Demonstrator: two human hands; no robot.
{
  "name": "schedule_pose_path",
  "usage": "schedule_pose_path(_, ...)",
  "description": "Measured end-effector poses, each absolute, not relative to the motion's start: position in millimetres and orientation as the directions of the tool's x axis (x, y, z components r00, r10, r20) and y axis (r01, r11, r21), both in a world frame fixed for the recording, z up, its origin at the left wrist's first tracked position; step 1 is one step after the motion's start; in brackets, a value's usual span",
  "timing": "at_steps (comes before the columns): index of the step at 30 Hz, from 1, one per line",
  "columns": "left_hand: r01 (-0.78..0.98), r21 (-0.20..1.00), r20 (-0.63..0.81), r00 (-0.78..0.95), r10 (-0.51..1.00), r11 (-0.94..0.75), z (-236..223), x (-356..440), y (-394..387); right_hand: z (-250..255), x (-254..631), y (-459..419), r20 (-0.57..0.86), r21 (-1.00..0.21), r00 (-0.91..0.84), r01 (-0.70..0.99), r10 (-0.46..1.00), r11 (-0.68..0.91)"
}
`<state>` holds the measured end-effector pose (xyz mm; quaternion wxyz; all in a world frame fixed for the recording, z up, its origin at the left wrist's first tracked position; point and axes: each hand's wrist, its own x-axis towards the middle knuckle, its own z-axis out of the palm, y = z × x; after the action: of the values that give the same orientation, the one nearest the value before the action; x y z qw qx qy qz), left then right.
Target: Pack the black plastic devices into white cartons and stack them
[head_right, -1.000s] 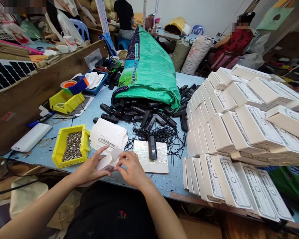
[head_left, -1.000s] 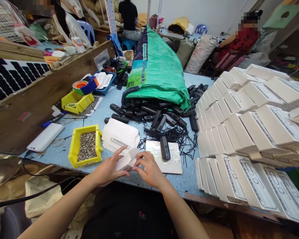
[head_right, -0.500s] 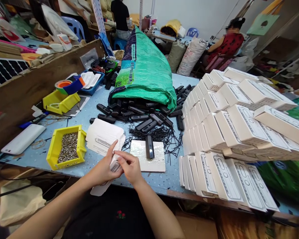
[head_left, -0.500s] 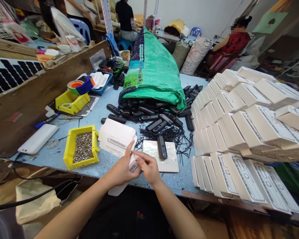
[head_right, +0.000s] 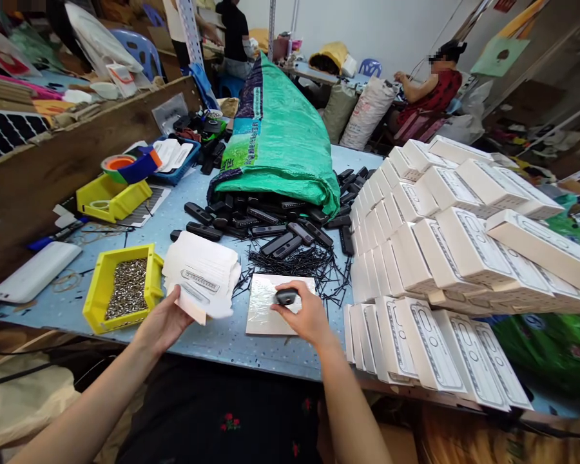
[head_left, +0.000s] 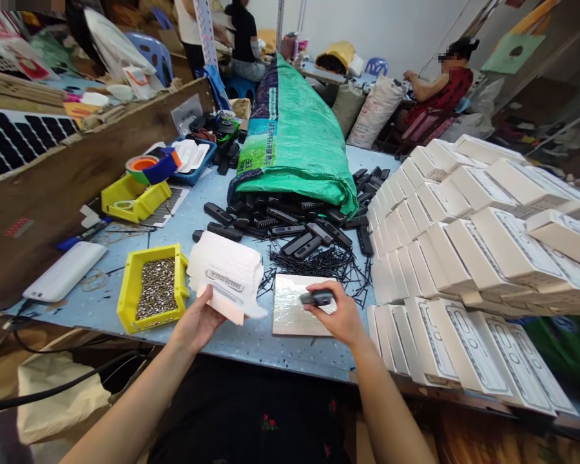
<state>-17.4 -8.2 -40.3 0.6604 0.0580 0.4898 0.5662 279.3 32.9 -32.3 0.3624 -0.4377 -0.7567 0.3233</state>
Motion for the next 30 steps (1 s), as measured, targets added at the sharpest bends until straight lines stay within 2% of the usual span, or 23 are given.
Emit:
schedule_pose_path(1,-0.718,0.615,-0.609,-0.168,0.776,0.327,-40,-9,-10,-30,265,26,0.308,-0.903,-0.22,0.238,0.926,0.357)
schedule_pose_path(2,-0.734,0.595,-0.637,-0.183,0.749,0.327,-39,0,-12,-28,249,18,0.33,-0.94,-0.1,0.063,0.939,0.337)
schedule_pose_path(3,-0.735,0.58,-0.659,-0.169,0.733,0.351,-39,10,-15,-27,233,12,0.346,-0.937,-0.022,-0.052,0.938,0.345)
schedule_pose_path(4,-0.716,0.576,-0.666,-0.13,0.734,0.396,-39,18,-19,-25,220,7,0.363,-0.927,0.01,-0.094,0.932,0.362)
schedule_pose_path(5,-0.661,0.598,-0.653,-0.075,0.754,0.452,-39,24,-24,-24,208,4,0.376,-0.924,0.004,-0.08,0.927,0.375)
schedule_pose_path(7,-0.411,0.774,-0.545,-0.045,0.837,0.482,-43,28,-32,-23,195,0,0.363,-0.932,-0.055,-0.009,0.93,0.363)
schedule_pose_path(9,-0.098,0.928,-0.37,-0.135,0.919,0.359,-49,21,-39,-22,192,2,0.306,-0.951,-0.128,-0.003,0.943,0.308)
schedule_pose_path(10,0.059,0.96,-0.26,-0.191,0.947,0.275,-53,15,-41,-22,191,6,0.277,-0.961,-0.189,-0.03,0.942,0.277)
schedule_pose_path(12,0.315,0.938,-0.078,-0.22,0.972,0.147,-61,6,-44,-27,186,21,0.234,-0.972,-0.367,-0.077,0.9,0.222)
schedule_pose_path(13,0.412,0.904,-0.038,-0.188,0.981,0.114,-63,3,-44,-32,181,33,0.208,-0.978,-0.416,-0.067,0.885,0.198)
schedule_pose_path(15,0.564,0.823,-0.012,-0.106,0.994,0.07,-66,3,-44,-46,168,64,0.109,-0.987,-0.348,0.07,0.931,0.142)
schedule_pose_path(17,0.609,0.791,-0.022,-0.051,0.998,0.049,-65,7,-41,-62,155,98,0.03,-0.966,-0.129,0.25,0.991,0.062)
schedule_pose_path(19,0.623,0.782,-0.013,-0.01,1.0,0.017,-61,10,-36,-73,150,124,0.001,-0.947,-0.037,0.321,0.999,0.013)
schedule_pose_path(23,0.622,0.782,-0.049,-0.007,0.999,0.042,-54,6,-25,-70,168,125,-0.019,-0.97,-0.056,0.245,0.998,-0.005)
schedule_pose_path(27,0.661,0.749,-0.098,0.043,0.994,0.045,-53,5,-18,-44,193,73,0.067,-0.998,0.022,0.003,0.998,0.067)
schedule_pose_path(28,0.666,0.746,-0.091,0.06,0.994,0.028,-55,6,-17,-38,196,59,0.115,-0.993,0.026,-0.013,0.993,0.115)
schedule_pose_path(30,0.658,0.753,-0.045,0.081,0.996,-0.019,-59,10,-16,-30,198,37,0.201,-0.974,-0.057,0.098,0.978,0.206)
